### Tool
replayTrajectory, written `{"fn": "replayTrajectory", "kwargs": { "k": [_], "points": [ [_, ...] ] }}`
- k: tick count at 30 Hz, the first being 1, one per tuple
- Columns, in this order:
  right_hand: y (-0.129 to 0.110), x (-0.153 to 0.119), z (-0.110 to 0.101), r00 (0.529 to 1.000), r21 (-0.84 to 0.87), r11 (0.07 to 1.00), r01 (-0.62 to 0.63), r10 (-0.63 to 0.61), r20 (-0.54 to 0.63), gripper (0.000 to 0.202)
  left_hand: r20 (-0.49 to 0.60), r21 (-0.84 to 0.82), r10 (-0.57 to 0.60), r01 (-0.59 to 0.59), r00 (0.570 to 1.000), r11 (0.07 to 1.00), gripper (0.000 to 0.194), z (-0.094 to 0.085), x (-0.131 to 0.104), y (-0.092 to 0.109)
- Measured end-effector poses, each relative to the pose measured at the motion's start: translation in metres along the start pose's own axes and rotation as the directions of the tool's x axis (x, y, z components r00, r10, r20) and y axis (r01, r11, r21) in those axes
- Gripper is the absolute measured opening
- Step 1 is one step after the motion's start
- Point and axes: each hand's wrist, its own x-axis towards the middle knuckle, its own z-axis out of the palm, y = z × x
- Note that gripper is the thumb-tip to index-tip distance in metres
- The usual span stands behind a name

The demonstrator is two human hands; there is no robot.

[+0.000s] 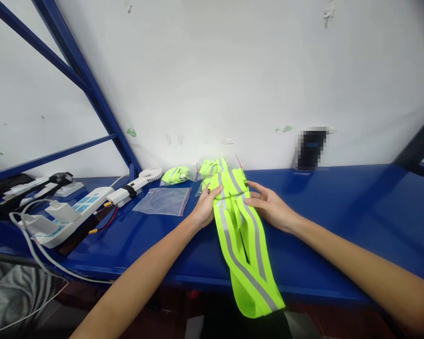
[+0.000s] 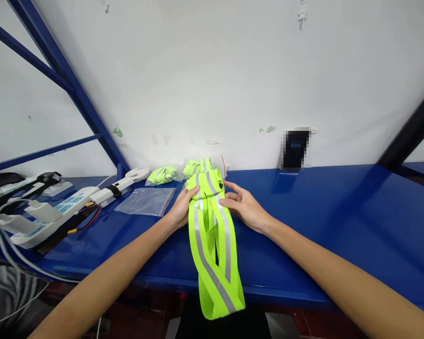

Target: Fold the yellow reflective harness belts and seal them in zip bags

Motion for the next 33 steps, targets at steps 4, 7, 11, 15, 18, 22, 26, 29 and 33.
{"fn": "replayTrajectory", "kwargs": {
  "k": [4,7,11,15,18,22,26,29,33],
  "points": [
    [0.006,0.0,0.002,0.998,-0.045,0.999,-0.006,0.008,0.055,0.047,0.071,0.05,-0.073,0.07,0.995,0.996,0.05,0.0,-0.003,-0.002],
    [0.008,0.001,0.003,1.0,-0.073,0.997,0.006,-0.005,0.019,0.046,0.049,0.078,-0.079,0.075,0.996,0.994,0.062,-0.002,-0.003,-0.005],
    [0.007,0.0,0.003,0.998,-0.186,0.981,0.057,-0.063,-0.023,0.052,0.01,0.117,-0.065,0.064,0.998,0.991,0.077,-0.005,-0.003,-0.006],
    [0.002,-0.003,0.002,0.997,-0.205,0.976,0.075,-0.071,0.026,0.067,0.111,0.171,-0.042,0.022,0.993,0.985,0.071,-0.005,-0.002,-0.003],
    [-0.001,-0.004,0.001,0.998,-0.198,0.979,0.051,-0.041,0.053,0.066,0.16,0.209,-0.029,-0.005,0.987,0.978,0.068,-0.005,-0.001,-0.001],
    [-0.002,-0.003,0.0,1.0,-0.278,0.961,-0.002,0.008,0.021,0.043,0.176,0.281,-0.042,-0.009,0.983,0.96,0.074,-0.009,0.0,-0.003],
    [-0.002,-0.002,-0.001,1.0,-0.331,0.943,0.021,-0.012,0.029,0.039,0.166,0.331,-0.037,-0.021,0.985,0.943,0.073,-0.011,0.0,-0.003],
    [-0.003,-0.003,-0.002,0.999,-0.313,0.949,0.035,-0.026,0.033,0.04,0.232,0.324,-0.048,-0.031,0.972,0.946,0.062,-0.009,-0.002,0.0],
    [-0.005,-0.005,-0.004,0.997,-0.261,0.965,0.027,-0.006,0.082,0.042,0.254,0.317,-0.045,-0.039,0.966,0.948,0.057,-0.007,-0.005,0.0]
  ]
}}
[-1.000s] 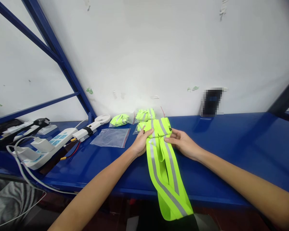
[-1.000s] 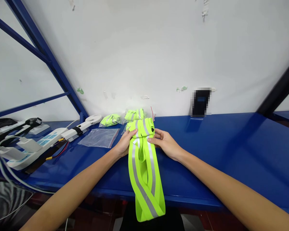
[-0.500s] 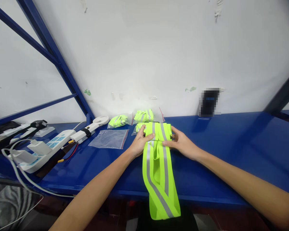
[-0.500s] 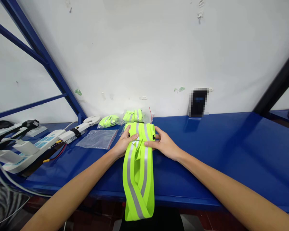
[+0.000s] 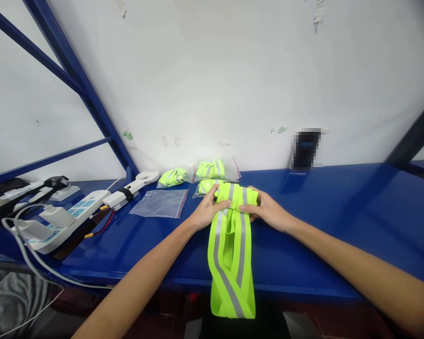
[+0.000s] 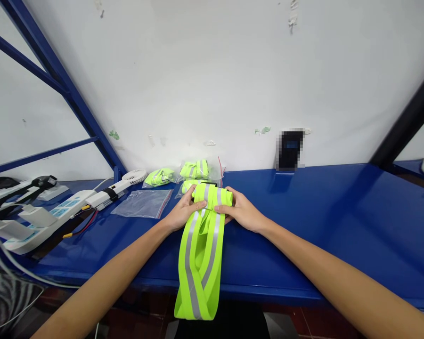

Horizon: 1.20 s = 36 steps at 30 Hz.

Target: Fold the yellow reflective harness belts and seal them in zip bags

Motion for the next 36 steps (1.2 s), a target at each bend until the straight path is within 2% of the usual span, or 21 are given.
{"fn": "replayTrajectory", "kwargs": {
  "k": [4,8,11,13,15,18,21,23,25,29,31,34,36],
  "points": [
    [-0.001,0.0,0.001,1.0,0.006,1.0,0.021,-0.021,-0.007,0.051,-0.007,0.031,0.058,-0.058,0.998,0.998,0.057,-0.001,0.0,-0.002],
    [0.003,0.002,0.006,0.997,0.025,0.998,0.062,-0.06,-0.055,0.041,-0.048,0.127,0.204,-0.197,0.978,0.972,0.059,-0.002,0.001,-0.002],
    [0.007,0.004,0.007,0.994,0.081,0.996,0.042,-0.034,-0.104,0.038,-0.073,0.072,0.277,-0.272,0.958,0.96,0.059,-0.004,0.001,-0.001],
    [0.01,0.006,0.007,0.99,0.125,0.992,0.034,-0.016,-0.138,0.037,-0.106,-0.028,0.234,-0.238,0.966,0.971,0.052,-0.005,0.002,-0.002],
    [0.011,0.007,0.005,0.984,0.176,0.983,0.045,-0.013,-0.177,0.038,-0.136,-0.058,0.143,-0.152,0.98,0.987,0.04,-0.006,0.004,-0.003],
    [0.012,0.009,0.003,0.974,0.214,0.975,0.058,-0.009,-0.224,0.04,-0.19,0.064,0.087,-0.076,0.978,0.995,0.032,-0.005,0.005,-0.003],
    [0.01,0.009,0.002,0.966,0.203,0.977,0.06,-0.005,-0.26,0.039,-0.198,0.172,0.138,-0.104,0.97,0.98,0.031,-0.004,0.006,0.0],
    [0.009,0.009,0.002,0.959,0.168,0.984,0.064,-0.014,-0.284,0.038,-0.193,0.191,0.163,-0.126,0.967,0.973,0.028,-0.003,0.006,0.001],
    [0.008,0.008,0.002,0.954,0.098,0.991,0.094,-0.062,-0.293,0.041,-0.204,0.145,0.141,-0.113,0.969,0.983,0.026,-0.003,0.007,0.002],
    [0.006,0.005,0.002,0.93,-0.119,0.967,0.227,-0.252,-0.267,0.054,-0.185,-0.104,-0.028,0.009,0.982,0.995,0.025,-0.003,0.008,0.004],
    [0.005,0.004,0.002,0.915,-0.199,0.946,0.256,-0.303,-0.265,0.058,-0.15,-0.17,-0.089,0.063,0.985,0.984,0.027,-0.002,0.008,0.004],
    [0.005,0.002,0.004,0.909,-0.216,0.942,0.259,-0.313,-0.274,0.06,-0.134,-0.139,-0.127,0.108,0.983,0.984,0.029,0.0,0.007,0.003],
    [0.005,0.001,0.007,0.911,-0.186,0.948,0.259,-0.304,-0.28,0.06,-0.147,-0.062,-0.111,0.103,0.983,0.993,0.029,0.0,0.007,0.001]
  ]
}}
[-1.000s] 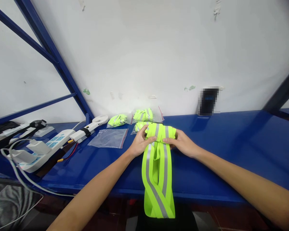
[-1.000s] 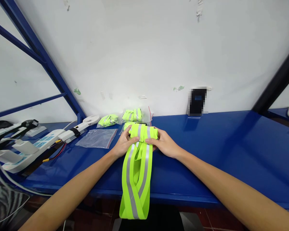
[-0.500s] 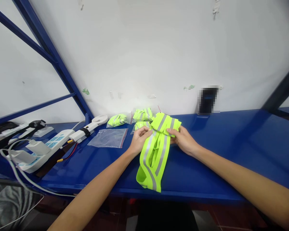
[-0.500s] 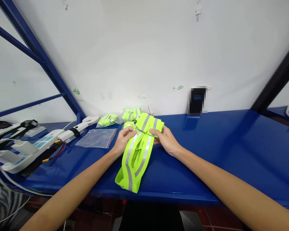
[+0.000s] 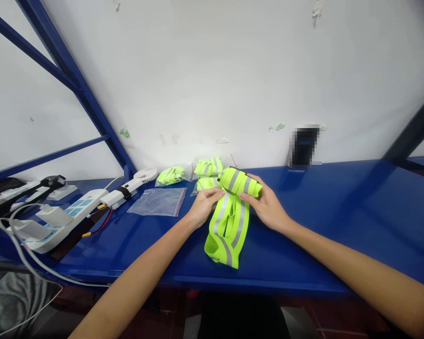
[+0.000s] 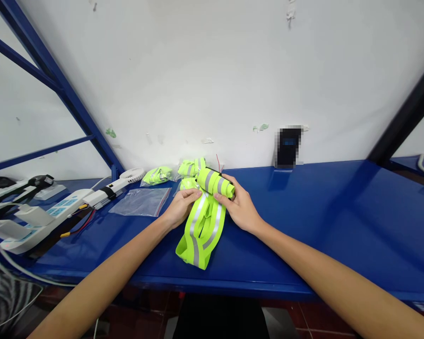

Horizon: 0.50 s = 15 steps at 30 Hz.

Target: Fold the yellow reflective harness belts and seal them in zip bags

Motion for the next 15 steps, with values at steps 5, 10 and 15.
{"fn": "replayTrajectory", "kwargs": {
  "k": [5,10,15],
  "points": [
    [0.0,-0.0012,0.0062,0.987,0.184,0.97,-0.162,0.162,0.015,0.053,-0.055,0.232,0.119,-0.103,0.991,0.967,0.028,-0.0007,0.0008,-0.0015],
    [-0.0035,-0.0017,0.0085,0.954,0.34,0.892,-0.298,0.272,0.121,0.04,-0.108,0.243,0.224,-0.193,0.969,0.951,0.032,-0.0027,0.0029,-0.0028],
    [-0.0044,-0.0023,0.0072,0.947,0.363,0.875,-0.321,0.284,0.152,0.042,-0.071,0.137,0.085,-0.074,0.994,0.988,0.047,-0.0057,0.0039,-0.0055]
  ]
}}
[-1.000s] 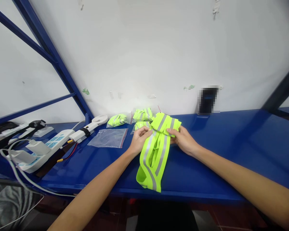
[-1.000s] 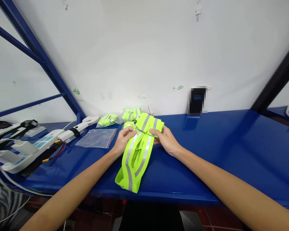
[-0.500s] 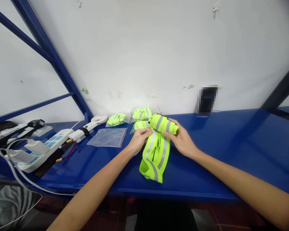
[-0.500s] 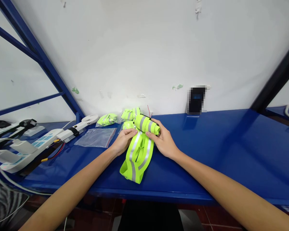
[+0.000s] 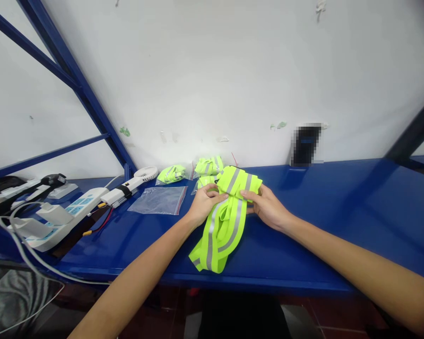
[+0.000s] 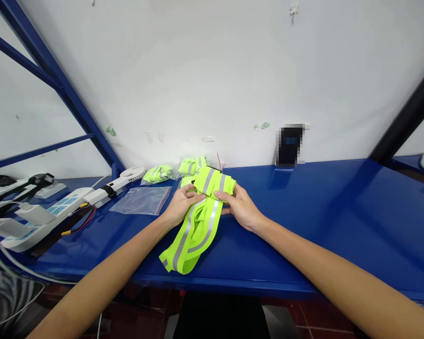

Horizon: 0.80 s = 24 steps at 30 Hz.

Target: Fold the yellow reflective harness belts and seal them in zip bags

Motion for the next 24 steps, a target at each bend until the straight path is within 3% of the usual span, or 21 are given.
{"fn": "replayTrajectory", "kwargs": {
  "k": [3,12,18,24],
  "points": [
    [0.003,0.001,-0.001,1.0,-0.03,0.999,0.024,-0.024,0.002,0.049,0.069,0.035,-0.051,0.048,0.996,0.998,0.042,-0.001,0.0,-0.002],
    [0.002,0.003,-0.004,0.991,-0.163,0.977,0.134,-0.134,0.016,0.052,0.078,0.093,0.007,-0.015,0.997,0.996,0.051,0.003,-0.003,-0.001],
    [0.002,0.006,-0.011,0.94,-0.408,0.85,0.334,-0.334,0.072,0.04,0.231,-0.144,0.012,0.022,0.973,0.989,0.056,0.007,-0.003,-0.004],
    [0.002,0.006,-0.01,0.936,-0.491,0.799,0.346,-0.333,0.117,0.034,0.249,-0.24,-0.049,0.111,0.967,0.964,0.045,0.009,-0.004,-0.005]
  ]
}}
